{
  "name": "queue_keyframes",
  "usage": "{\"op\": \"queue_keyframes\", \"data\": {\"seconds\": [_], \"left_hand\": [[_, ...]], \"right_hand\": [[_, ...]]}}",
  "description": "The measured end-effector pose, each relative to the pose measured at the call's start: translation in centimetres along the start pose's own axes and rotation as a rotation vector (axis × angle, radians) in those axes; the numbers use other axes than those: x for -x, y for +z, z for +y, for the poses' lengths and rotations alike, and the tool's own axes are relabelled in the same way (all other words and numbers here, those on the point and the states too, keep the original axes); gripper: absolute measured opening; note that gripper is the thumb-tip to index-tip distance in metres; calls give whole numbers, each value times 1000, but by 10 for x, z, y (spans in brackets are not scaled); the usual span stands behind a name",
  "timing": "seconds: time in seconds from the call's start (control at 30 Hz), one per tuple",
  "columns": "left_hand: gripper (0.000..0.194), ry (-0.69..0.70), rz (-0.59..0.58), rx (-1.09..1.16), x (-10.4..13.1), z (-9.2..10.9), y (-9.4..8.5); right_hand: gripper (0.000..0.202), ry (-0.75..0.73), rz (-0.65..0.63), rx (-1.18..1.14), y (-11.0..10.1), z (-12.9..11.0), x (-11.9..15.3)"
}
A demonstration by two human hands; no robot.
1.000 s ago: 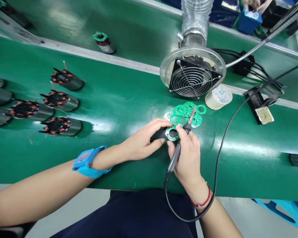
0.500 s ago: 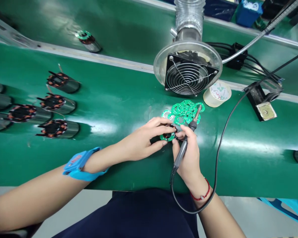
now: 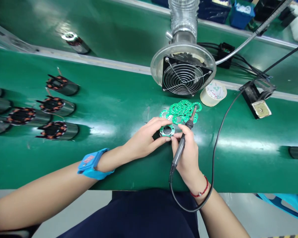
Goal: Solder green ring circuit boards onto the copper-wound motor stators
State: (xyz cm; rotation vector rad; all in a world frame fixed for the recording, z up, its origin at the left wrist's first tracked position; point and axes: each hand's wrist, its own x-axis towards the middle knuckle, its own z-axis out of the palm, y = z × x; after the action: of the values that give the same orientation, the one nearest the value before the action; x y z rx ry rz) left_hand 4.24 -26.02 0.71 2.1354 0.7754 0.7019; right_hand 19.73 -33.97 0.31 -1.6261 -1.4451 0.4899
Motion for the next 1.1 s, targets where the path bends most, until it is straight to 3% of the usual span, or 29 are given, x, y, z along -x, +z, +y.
{"op": "queue_keyframes", "data": {"seconds": [0.13,0.2,0.27,0.33,0.4,0.53,0.67,0.77,0.9,1.1], "left_hand": [[59,-127,-30,-58,1,4,0],[63,-179,-88,-135,2,8,-3],[59,-208,-148,-224,3,9,-9],[38,-224,-191,-295,4,8,-19],[14,-220,-237,-289,4,4,-30],[14,-244,-175,2,0,-1,-44],[6,-417,-84,477,-4,-1,-38],[9,-448,-65,632,-5,0,-31],[9,-448,-12,600,-3,1,-28],[13,-329,55,273,-2,3,-29]], "right_hand": [[54,-92,-92,153,-12,-1,-11],[62,-184,-235,180,-19,-4,-20],[64,-242,-400,154,-22,-8,-28],[64,-263,-467,141,-22,-11,-34],[59,-274,-426,166,-20,-12,-35],[52,-308,-269,296,-11,-10,-29],[58,-357,-186,332,-3,-10,-20],[60,-459,-185,258,-2,-14,-17],[51,-513,-178,266,-5,-21,-17],[48,-447,-70,85,-9,-18,-11]]}}
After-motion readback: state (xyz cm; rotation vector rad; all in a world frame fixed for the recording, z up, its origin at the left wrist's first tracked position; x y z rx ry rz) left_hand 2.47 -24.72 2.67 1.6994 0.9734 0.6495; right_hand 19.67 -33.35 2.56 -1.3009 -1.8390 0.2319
